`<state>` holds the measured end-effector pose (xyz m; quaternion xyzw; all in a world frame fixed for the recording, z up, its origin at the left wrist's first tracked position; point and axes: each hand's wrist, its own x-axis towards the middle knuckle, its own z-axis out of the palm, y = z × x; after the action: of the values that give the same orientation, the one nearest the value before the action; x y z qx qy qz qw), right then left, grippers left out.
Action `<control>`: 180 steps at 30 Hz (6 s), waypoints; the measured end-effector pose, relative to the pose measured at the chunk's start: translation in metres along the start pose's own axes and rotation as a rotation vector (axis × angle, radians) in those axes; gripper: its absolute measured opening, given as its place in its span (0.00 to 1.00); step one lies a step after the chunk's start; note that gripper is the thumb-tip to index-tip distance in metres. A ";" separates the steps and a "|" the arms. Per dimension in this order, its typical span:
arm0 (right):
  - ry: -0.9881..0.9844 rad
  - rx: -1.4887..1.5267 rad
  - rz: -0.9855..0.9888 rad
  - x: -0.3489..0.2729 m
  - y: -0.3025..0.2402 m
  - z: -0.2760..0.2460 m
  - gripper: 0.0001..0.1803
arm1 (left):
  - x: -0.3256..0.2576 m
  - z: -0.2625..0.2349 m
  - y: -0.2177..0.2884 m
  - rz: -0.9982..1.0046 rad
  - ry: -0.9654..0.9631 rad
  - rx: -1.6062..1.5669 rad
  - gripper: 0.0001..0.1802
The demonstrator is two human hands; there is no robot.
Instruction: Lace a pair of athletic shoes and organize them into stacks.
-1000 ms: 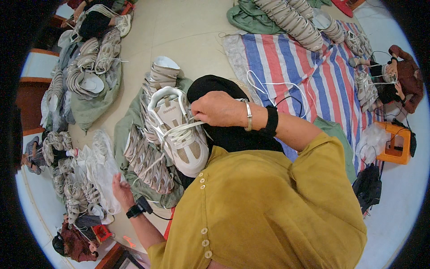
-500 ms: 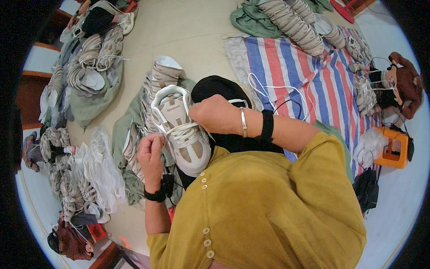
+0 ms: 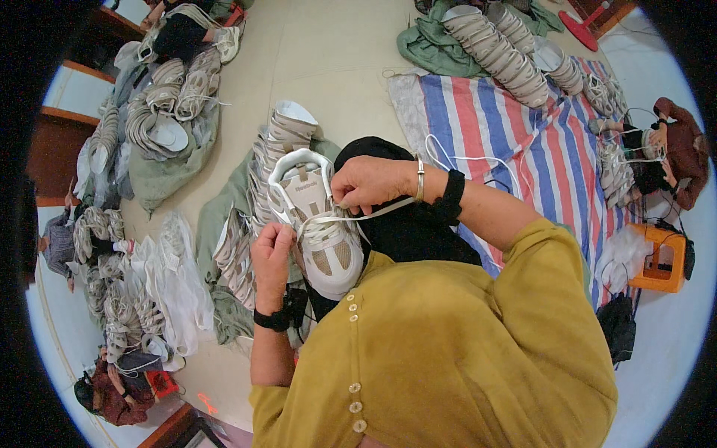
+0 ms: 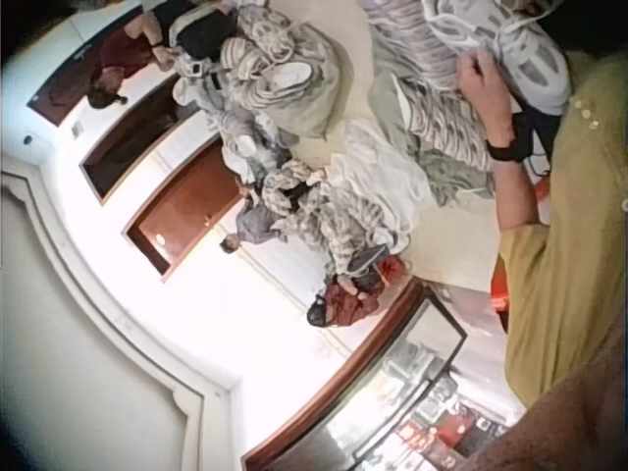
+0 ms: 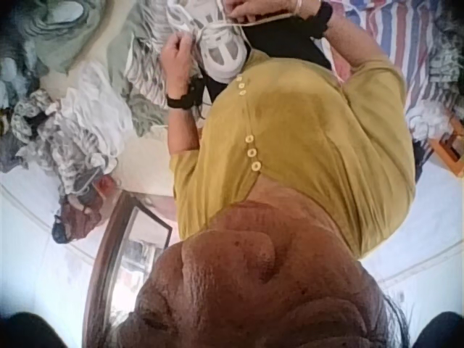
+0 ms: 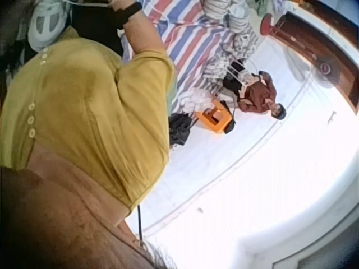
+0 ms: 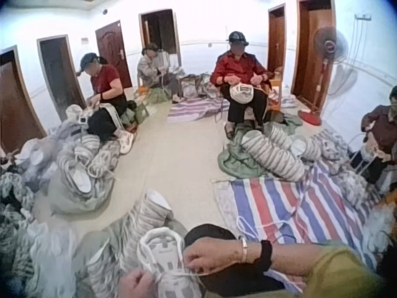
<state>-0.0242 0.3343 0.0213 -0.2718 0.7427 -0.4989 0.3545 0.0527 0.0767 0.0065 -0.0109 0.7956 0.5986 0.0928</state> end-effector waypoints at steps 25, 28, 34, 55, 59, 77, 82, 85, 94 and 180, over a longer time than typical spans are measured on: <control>0.556 -0.717 -0.564 -0.003 0.012 0.027 0.17 | 0.026 -0.008 0.075 0.346 -0.393 0.647 0.18; 0.503 -0.825 -0.606 -0.010 0.011 0.016 0.20 | 0.032 -0.014 0.079 0.424 -0.425 0.801 0.17; 0.520 -0.718 -0.799 0.003 0.038 0.006 0.24 | 0.031 -0.010 0.106 0.618 -0.391 1.078 0.17; 0.645 -0.673 -0.873 0.008 0.040 0.010 0.21 | 0.120 -0.030 0.028 0.077 -0.846 0.416 0.10; 0.591 -0.685 -0.784 0.010 0.043 0.013 0.24 | 0.078 0.002 0.114 0.729 -0.902 1.252 0.11; 0.621 -0.771 -0.743 0.006 0.039 0.014 0.22 | 0.079 0.008 0.063 -0.154 -0.042 -0.029 0.13; 0.622 -0.766 -0.783 0.005 0.036 0.014 0.23 | 0.080 -0.011 0.019 0.277 0.001 0.413 0.13; 0.616 -0.756 -0.782 0.003 0.037 0.011 0.23 | 0.083 -0.007 0.024 -0.005 0.009 0.153 0.18; 0.591 -0.763 -0.767 0.009 0.041 0.013 0.23 | 0.054 0.029 0.087 -0.078 0.016 0.518 0.27; 0.628 -0.673 -0.791 0.012 0.049 0.014 0.25 | 0.047 0.038 0.102 0.656 -0.461 0.872 0.05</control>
<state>-0.0227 0.3343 -0.0310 -0.4643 0.7715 -0.3868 -0.1993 -0.0016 0.1460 0.0855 0.4052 0.8892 0.2008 0.0693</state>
